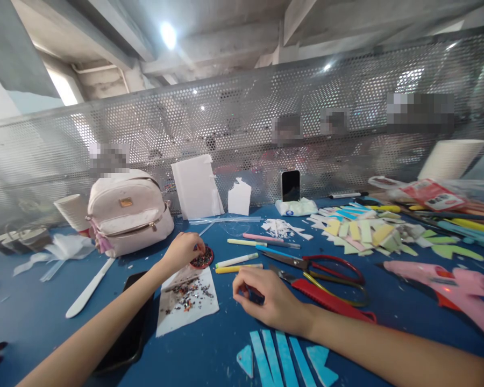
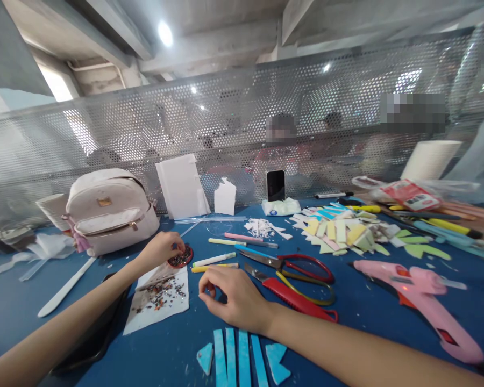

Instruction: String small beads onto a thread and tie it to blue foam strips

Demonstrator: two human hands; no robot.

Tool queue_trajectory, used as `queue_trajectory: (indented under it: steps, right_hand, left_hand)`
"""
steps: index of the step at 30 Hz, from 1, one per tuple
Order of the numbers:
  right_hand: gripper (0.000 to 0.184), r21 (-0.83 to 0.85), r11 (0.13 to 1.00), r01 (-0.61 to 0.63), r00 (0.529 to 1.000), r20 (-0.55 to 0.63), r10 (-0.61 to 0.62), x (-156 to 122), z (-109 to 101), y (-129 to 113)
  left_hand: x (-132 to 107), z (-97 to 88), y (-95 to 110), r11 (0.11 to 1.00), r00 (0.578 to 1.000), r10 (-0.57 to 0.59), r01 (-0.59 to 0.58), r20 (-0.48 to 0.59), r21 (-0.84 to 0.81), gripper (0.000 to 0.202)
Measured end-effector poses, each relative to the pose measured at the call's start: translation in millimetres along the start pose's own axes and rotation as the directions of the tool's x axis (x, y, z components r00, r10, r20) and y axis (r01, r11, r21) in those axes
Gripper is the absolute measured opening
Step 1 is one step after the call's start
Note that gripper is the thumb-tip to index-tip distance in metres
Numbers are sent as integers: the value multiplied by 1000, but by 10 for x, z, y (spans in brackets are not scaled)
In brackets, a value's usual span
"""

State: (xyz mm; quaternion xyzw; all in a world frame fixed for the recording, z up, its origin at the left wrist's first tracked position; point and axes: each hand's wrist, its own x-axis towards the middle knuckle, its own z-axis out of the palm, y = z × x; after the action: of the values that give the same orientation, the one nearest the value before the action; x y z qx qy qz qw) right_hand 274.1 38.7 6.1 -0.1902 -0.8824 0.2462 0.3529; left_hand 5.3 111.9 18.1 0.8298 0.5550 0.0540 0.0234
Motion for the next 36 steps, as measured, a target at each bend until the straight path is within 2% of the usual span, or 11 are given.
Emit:
queue_trajectory:
  steps: [13, 20, 24, 30, 36]
  right_hand:
    - [8, -26, 1000, 3, 1000, 3, -3, 11, -9, -21]
    - [7, -26, 1000, 2, 1000, -7, -2, 1, -10, -13]
    - [7, -25, 1000, 8, 1000, -5, -8, 0, -5, 0]
    - [8, -21, 1000, 9, 1000, -17, -9, 14, -9, -27]
    - [7, -8, 1000, 1, 999, -42, -1, 10, -10, -34]
  left_hand:
    - [-15, -6, 3, 998, 999, -12, 9, -43, -62, 25]
    - [-139, -55, -92, 968, 989, -57, 22, -135, -250, 17]
    - [-256, -28, -69, 920, 969, -112, 17, -222, -393, 12]
    - [-514, -2, 137, 824, 922, -205, -18, -327, -567, 11]
    - [-846, 120, 548, 651, 893, -297, -70, -338, -756, 6]
